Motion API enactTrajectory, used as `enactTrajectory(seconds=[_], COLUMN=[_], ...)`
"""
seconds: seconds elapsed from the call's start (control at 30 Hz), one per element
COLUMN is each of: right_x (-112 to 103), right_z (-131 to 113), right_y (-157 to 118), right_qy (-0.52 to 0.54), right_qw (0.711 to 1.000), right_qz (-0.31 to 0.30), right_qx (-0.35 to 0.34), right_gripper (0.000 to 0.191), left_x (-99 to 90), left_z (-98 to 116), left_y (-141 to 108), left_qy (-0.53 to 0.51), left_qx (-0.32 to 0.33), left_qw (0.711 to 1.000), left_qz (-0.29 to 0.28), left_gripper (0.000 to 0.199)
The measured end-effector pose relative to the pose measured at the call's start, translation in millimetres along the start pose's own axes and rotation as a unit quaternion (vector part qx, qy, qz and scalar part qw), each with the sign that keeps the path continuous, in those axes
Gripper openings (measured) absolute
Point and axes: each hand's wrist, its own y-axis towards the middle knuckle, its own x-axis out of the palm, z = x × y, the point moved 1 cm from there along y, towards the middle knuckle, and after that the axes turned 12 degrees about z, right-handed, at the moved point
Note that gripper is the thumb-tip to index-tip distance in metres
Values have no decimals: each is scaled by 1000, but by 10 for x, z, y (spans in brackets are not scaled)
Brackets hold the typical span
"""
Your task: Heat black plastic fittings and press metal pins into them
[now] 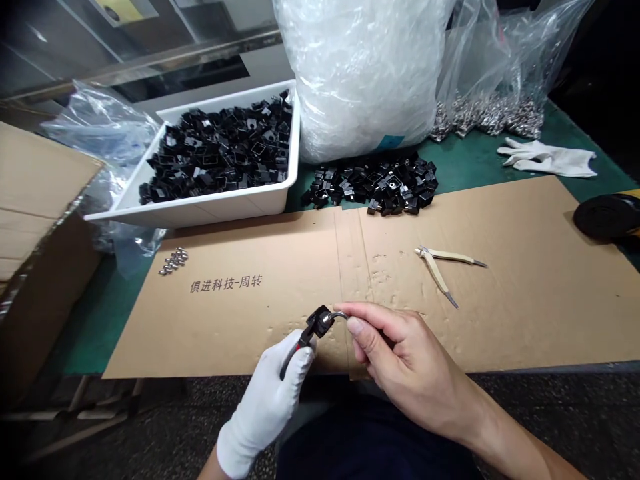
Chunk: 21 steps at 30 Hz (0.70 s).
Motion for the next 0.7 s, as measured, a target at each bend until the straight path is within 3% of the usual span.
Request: enactTrajectory(seconds=[0.07,0.17,0.33,0.47,0.7], right_x=[-20,-27,33,87,222], right_z=[6,12,44,103,396], right_y=[-15,-26,-42,-68,-48], right_qy=[16,-7,-58,-57,-35], right_qw=[999,997,994,994,999], right_qz=[-34,-60,18,31,12], right_qx=[9,-37,-96,-86,-9], right_gripper=[41,39,36,34,35], left_x=[7,53,200,325,544], left_z=[-8,-53,-162,-203,-310], left_y=[-43,-130,-290,-425,-598], left_qy=[-11,-41,-82,-119,-190], left_qx=[-10,-43,-119,-170,-270], left_qw=[1000,998,989,978,944], left_qz=[-2,0,15,9,29], left_gripper=[33,37,45,50,58])
